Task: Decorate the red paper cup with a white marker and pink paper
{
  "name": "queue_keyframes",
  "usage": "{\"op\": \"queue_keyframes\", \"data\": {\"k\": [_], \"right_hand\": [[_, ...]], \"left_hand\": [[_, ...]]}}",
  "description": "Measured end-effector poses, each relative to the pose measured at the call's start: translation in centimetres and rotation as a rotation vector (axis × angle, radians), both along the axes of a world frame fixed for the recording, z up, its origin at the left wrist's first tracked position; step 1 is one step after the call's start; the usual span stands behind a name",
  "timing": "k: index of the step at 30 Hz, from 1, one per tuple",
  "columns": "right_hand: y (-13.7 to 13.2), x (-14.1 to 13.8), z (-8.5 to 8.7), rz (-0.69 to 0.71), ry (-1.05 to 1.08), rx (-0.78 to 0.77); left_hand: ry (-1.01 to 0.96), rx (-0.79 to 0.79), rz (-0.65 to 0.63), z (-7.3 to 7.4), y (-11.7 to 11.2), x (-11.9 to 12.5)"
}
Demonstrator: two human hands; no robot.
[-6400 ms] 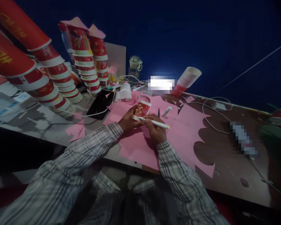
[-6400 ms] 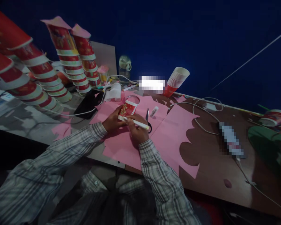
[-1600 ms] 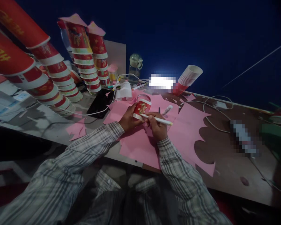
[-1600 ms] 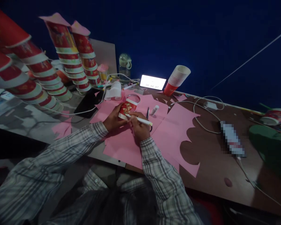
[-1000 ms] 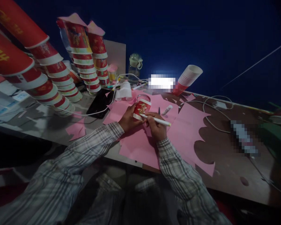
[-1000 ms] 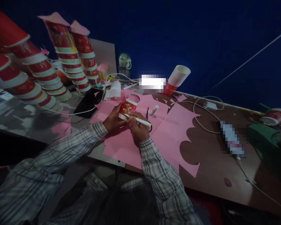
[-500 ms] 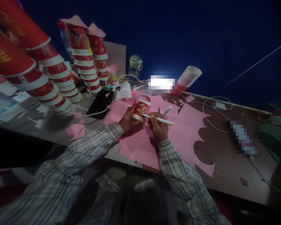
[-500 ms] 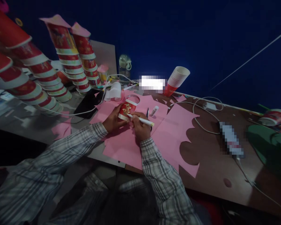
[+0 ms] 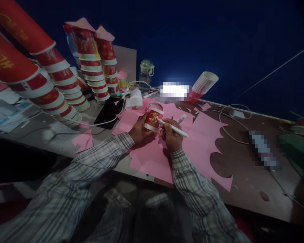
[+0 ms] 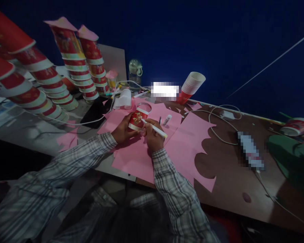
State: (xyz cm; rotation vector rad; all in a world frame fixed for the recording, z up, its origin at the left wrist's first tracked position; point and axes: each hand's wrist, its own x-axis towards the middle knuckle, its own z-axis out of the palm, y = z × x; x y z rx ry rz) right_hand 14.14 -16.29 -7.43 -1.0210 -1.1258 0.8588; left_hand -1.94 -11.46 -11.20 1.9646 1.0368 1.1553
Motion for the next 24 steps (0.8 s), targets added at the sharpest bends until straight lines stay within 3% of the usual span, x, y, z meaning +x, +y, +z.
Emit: {"op": "queue_keyframes", "data": {"k": [24], "right_hand": [[-0.3,0.1,0.5,0.011,-0.008,-0.025]], "left_hand": [[0.035,0.031,-0.036,0.9,-0.2,0.1]]}}
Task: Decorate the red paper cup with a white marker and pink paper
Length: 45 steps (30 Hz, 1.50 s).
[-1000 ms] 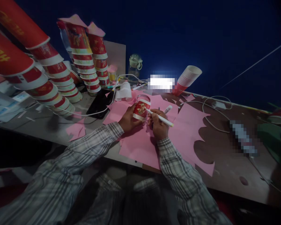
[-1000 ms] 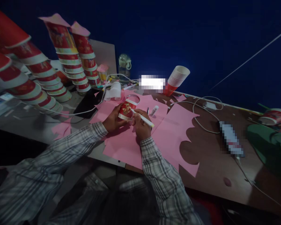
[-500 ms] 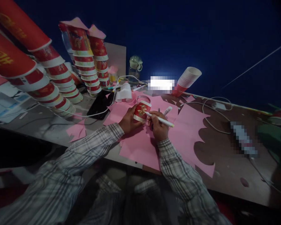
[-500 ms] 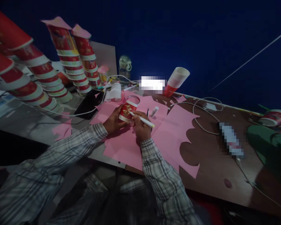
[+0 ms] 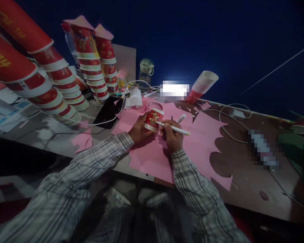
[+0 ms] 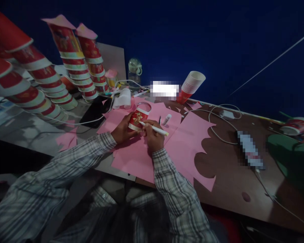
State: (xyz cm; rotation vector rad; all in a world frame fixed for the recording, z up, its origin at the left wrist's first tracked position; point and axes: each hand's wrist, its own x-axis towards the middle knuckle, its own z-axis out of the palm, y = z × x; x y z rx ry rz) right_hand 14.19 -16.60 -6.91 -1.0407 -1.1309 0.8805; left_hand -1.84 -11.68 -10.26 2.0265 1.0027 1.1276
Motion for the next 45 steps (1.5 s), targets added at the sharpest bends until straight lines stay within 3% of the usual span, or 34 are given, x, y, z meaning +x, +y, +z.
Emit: {"op": "queue_keyframes", "data": {"k": [45], "right_hand": [[0.08,0.06,-0.09,-0.053,0.049,-0.017]], "left_hand": [[-0.11,-0.126,0.0,-0.53,-0.11,0.03]]}}
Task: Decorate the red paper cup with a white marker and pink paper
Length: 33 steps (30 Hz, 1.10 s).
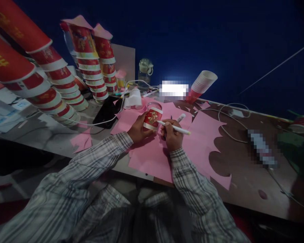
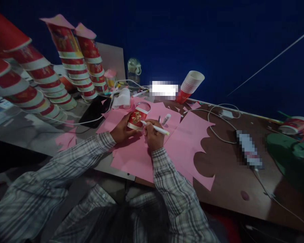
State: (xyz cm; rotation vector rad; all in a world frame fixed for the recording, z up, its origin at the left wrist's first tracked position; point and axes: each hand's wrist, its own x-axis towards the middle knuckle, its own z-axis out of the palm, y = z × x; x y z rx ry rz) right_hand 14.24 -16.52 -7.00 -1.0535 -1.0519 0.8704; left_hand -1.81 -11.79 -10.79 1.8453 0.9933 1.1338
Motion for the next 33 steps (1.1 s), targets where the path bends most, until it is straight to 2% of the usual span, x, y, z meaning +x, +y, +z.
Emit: {"op": "queue_keyframes", "data": {"k": [4,9,13,18,23,28,33], "right_hand": [[-0.1,0.0,0.0,0.06,-0.039,-0.072],[-0.1,-0.1,0.1,0.027,0.006,-0.037],[-0.1,-0.2,0.1,0.074,-0.025,-0.066],[0.0,0.0,0.0,0.012,-0.038,-0.03],[0.0,0.0,-0.1,0.086,-0.054,-0.091],[0.1,0.0,-0.1,0.035,-0.018,-0.053],[0.1,0.1,0.0,0.115,-0.005,-0.086]], "left_hand": [[-0.033,-0.023,0.008,0.1,0.1,0.1],[-0.062,-0.073,0.017,0.3,0.1,0.1],[-0.059,-0.092,0.001,0.5,0.1,0.0],[-0.084,-0.13,-0.001,0.6,0.1,0.0],[-0.133,-0.165,-0.014,0.8,0.1,0.1],[-0.164,-0.233,0.009,1.3,0.1,0.2],[-0.23,-0.273,0.001,1.4,0.0,0.3]]}}
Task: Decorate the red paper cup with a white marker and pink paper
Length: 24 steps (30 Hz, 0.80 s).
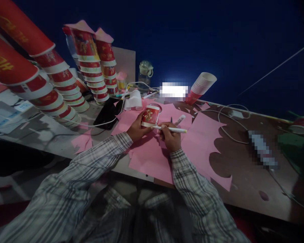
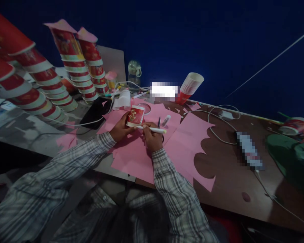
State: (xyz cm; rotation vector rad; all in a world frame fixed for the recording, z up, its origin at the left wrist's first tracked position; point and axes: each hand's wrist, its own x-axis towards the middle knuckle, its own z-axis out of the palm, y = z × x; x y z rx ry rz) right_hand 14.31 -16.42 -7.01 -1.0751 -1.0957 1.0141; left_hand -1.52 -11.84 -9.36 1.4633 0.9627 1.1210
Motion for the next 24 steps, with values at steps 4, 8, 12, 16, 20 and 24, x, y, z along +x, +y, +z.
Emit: {"op": "queue_keyframes", "data": {"k": [4,8,12,16,20,24], "right_hand": [[0.4,0.3,-0.2,-0.111,0.103,0.093],[0.9,0.4,-0.7,-0.212,0.13,0.185],[1.0,0.2,-1.0,-0.235,0.191,0.217],[0.9,-0.1,-0.9,-0.231,0.279,0.185],[0.8,-0.2,-0.8,-0.211,0.284,0.176],[0.5,-0.3,-0.8,-0.171,0.231,0.196]], "left_hand": [[-0.116,-0.023,-0.026,-0.1,0.1,0.3],[-0.204,-0.061,-0.08,0.2,0.1,0.4],[-0.222,-0.086,-0.15,0.4,0.1,0.1],[-0.243,-0.109,-0.217,0.3,0.3,0.0],[-0.256,-0.093,-0.23,0.4,0.2,0.0],[-0.201,-0.094,-0.231,0.6,-0.2,0.0]]}}
